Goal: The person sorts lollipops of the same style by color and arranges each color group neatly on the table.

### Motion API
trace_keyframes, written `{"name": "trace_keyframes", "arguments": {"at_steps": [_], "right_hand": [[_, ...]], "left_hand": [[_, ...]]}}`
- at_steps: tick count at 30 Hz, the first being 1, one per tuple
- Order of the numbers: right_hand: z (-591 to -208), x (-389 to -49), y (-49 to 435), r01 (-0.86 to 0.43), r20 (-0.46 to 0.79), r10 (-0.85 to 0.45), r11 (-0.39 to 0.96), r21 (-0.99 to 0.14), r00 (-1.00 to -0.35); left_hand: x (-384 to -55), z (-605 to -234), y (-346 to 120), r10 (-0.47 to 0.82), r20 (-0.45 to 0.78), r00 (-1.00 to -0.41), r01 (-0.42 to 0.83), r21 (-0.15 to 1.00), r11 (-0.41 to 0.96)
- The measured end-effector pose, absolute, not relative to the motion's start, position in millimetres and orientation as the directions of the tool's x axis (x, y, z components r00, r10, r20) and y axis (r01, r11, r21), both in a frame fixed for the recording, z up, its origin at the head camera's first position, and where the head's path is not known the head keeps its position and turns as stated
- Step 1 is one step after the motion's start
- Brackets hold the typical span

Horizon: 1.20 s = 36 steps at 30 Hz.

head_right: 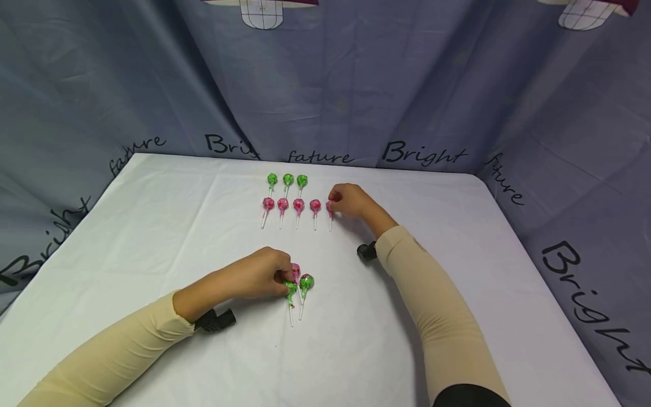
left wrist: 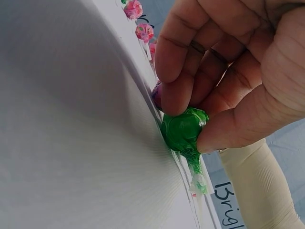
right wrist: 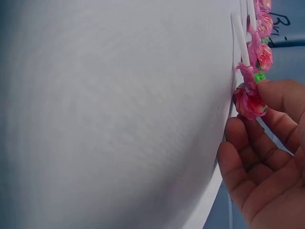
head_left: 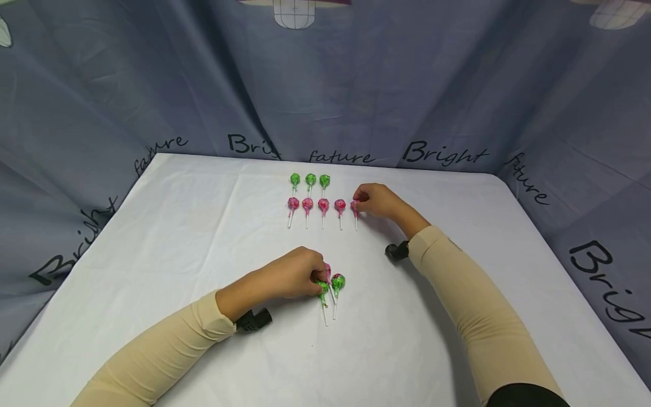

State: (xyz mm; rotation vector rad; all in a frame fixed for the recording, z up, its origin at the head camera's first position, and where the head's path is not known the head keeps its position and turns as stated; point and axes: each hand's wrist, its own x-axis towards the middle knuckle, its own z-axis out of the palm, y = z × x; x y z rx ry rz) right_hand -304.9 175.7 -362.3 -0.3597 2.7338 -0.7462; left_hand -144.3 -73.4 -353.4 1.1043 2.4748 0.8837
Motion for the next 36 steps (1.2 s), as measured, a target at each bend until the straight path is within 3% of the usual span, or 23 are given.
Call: {"name": "trace_keyframes", "arguments": {"at_steps": [26, 36], "right_hand": [[-360, -300, 178, -0.140, -0.211, -0.300, 0.822, -0.552, -0.930], [-355, -286, 188, -0.157, -0.144, -0.296, 0.789, -0.594, -0.944]], "left_hand": [[-144, -354, -72, 0.747, -0.019, -0.664, 0.570, 0.634, 0.523], [-143, -353, -72, 0.750, -0.005, -0.661, 0.571, 0.645, 0.508]]}}
